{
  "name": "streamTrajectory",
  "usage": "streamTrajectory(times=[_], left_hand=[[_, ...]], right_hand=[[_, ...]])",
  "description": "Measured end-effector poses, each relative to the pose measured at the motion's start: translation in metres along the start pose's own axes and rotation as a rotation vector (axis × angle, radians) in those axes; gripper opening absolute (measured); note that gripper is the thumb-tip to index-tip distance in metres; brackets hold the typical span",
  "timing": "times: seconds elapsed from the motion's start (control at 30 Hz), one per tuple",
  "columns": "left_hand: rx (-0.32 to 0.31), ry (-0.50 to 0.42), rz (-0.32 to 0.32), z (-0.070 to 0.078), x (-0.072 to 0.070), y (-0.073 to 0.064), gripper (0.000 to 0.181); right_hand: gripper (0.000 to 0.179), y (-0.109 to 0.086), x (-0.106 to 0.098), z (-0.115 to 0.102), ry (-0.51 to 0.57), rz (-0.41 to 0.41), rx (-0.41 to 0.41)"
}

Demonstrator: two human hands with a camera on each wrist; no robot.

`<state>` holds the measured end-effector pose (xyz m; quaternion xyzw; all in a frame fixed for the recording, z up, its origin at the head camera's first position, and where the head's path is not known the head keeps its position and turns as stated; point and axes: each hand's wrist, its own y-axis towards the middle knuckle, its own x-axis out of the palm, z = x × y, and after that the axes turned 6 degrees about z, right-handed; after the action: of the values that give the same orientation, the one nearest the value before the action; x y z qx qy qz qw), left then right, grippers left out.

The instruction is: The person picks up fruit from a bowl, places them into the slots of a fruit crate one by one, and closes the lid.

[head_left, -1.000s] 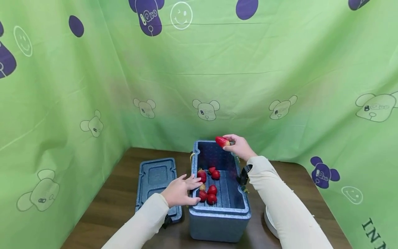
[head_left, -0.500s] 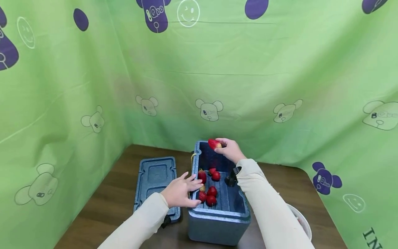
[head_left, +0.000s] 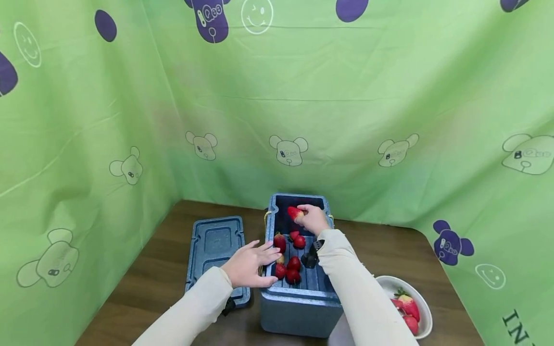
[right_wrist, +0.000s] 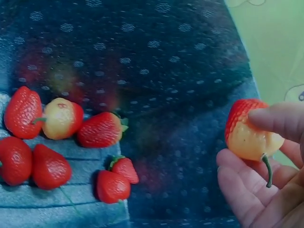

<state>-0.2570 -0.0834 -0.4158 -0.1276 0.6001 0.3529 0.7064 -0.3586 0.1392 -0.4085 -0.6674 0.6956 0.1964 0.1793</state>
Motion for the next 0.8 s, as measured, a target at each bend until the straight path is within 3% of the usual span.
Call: streamTrajectory(times=[0.2,0.4,0.57,0.8], left_hand=[[0.049,0.047,0.079,0.0,0.009,-0.006,0.054],[0.057,-0.039,0.145,-0.003,0.021,-0.014,0.054],[0.058,-0.083,0.206,-0.004,0.026,-0.015,0.052],[0.055,-0.084,0.206,-0.005,0.027,-0.017,0.051]], right_hand=[[0.043,-0.007,0.004,-0.003,-0.059,0.0,0.025],[0.045,-0.01,0.003,0.0,-0.095,-0.015,0.056],[0.044,-0.009,0.008,0.003,-0.06,0.03,0.084],[0.041,-0.013,0.013,-0.002,-0.003,0.053,0.099]])
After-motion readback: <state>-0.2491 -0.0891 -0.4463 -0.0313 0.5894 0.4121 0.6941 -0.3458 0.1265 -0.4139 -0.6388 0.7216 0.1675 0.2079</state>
